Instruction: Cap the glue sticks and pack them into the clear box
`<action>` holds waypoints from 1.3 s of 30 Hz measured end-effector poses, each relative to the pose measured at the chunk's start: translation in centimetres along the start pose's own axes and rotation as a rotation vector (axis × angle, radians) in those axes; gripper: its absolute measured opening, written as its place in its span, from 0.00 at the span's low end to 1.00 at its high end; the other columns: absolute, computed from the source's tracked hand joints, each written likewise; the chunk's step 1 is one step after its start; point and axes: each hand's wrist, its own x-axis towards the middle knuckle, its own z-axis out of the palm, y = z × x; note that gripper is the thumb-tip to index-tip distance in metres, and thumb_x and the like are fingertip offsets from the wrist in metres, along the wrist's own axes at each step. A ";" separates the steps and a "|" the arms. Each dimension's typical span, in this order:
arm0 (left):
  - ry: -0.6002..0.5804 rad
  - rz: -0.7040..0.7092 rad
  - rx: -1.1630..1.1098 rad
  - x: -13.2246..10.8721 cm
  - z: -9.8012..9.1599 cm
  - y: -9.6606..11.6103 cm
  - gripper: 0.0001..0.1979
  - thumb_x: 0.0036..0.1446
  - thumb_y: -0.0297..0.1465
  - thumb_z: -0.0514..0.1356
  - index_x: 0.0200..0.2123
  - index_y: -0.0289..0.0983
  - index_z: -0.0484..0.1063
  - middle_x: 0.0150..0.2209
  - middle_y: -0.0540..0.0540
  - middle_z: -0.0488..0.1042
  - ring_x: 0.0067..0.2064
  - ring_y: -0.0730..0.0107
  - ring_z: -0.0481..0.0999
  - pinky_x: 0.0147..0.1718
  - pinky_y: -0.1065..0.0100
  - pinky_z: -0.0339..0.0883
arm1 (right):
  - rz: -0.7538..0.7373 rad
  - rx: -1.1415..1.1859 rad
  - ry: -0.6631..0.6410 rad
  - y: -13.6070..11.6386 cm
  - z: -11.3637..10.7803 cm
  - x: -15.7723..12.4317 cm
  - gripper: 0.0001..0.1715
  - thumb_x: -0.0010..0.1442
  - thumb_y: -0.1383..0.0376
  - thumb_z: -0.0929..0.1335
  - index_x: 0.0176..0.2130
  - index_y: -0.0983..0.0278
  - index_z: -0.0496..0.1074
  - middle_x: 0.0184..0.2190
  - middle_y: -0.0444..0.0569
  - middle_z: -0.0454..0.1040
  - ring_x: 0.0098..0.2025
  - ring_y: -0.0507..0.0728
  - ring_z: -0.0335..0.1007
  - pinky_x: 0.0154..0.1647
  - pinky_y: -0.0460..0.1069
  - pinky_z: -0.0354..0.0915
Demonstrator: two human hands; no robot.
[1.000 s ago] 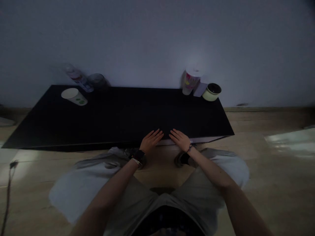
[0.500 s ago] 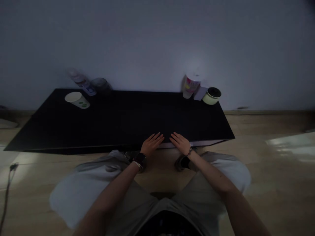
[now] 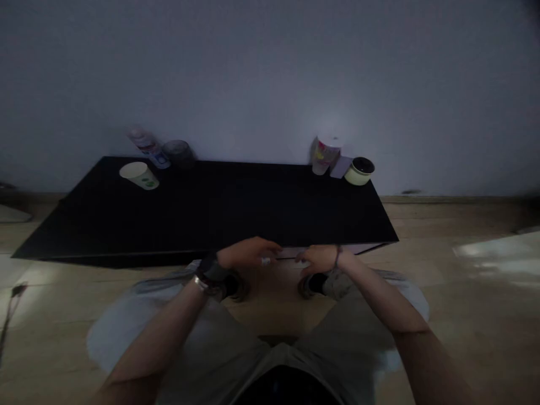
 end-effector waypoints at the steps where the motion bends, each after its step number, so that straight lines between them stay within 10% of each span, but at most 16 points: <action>1: 0.013 0.036 -0.223 -0.4 -1.7 0.8 0.20 0.63 0.36 0.62 0.57 0.41 0.73 0.44 0.44 0.81 0.44 0.63 0.80 0.45 0.65 0.71 | -0.179 0.176 -0.100 -0.6 -1.9 -0.9 0.31 0.61 0.53 0.72 0.59 0.64 0.72 0.43 0.53 0.81 0.43 0.58 0.78 0.45 0.49 0.70; 3: 0.201 0.139 -0.685 -0.8 -4.6 1.7 0.25 0.59 0.40 0.66 0.59 0.43 0.72 0.33 0.50 0.77 0.33 0.72 0.76 0.35 0.70 0.68 | -0.475 0.532 -0.040 -1.3 -5.2 -1.9 0.36 0.61 0.52 0.72 0.63 0.62 0.67 0.36 0.47 0.79 0.36 0.53 0.75 0.39 0.47 0.66; 7: 0.777 0.336 -1.479 0.5 -7.2 1.2 0.35 0.59 0.41 0.67 0.67 0.53 0.60 0.19 0.62 0.52 0.18 0.82 0.55 0.23 0.76 0.56 | -0.788 1.224 0.586 -1.3 -8.5 0.0 0.52 0.56 0.55 0.75 0.71 0.50 0.50 0.19 0.31 0.59 0.20 0.48 0.51 0.26 0.45 0.56; 10: 0.992 0.348 -1.743 2.7 -6.8 -0.9 0.30 0.66 0.38 0.61 0.68 0.53 0.57 0.19 0.61 0.47 0.17 0.81 0.52 0.21 0.77 0.53 | -0.731 1.553 0.943 -0.5 -8.5 3.4 0.49 0.58 0.61 0.71 0.71 0.44 0.48 0.17 0.31 0.45 0.19 0.50 0.40 0.24 0.45 0.50; 14: 1.081 0.338 -1.882 4.9 -4.7 -3.6 0.24 0.69 0.31 0.56 0.67 0.49 0.60 0.19 0.60 0.49 0.18 0.81 0.53 0.21 0.78 0.54 | -0.596 1.786 1.062 1.0 -7.2 6.9 0.44 0.57 0.67 0.64 0.69 0.47 0.54 0.18 0.33 0.40 0.19 0.52 0.35 0.22 0.46 0.47; 32: 1.066 0.310 -1.897 5.4 -3.7 -3.8 0.18 0.70 0.28 0.48 0.55 0.45 0.72 0.19 0.58 0.51 0.19 0.79 0.52 0.22 0.77 0.55 | -0.604 1.850 1.034 2.6 -5.9 8.0 0.33 0.65 0.63 0.62 0.67 0.46 0.58 0.18 0.34 0.45 0.18 0.51 0.41 0.23 0.44 0.51; 39: 0.762 -0.131 -1.805 4.3 -1.0 -3.6 0.28 0.72 0.38 0.49 0.17 0.36 0.54 0.17 0.57 0.44 0.18 0.78 0.47 0.19 0.74 0.50 | -0.141 1.432 0.255 1.4 1.1 7.0 0.31 0.69 0.47 0.61 0.49 0.70 0.75 0.13 0.36 0.57 0.17 0.50 0.52 0.23 0.47 0.54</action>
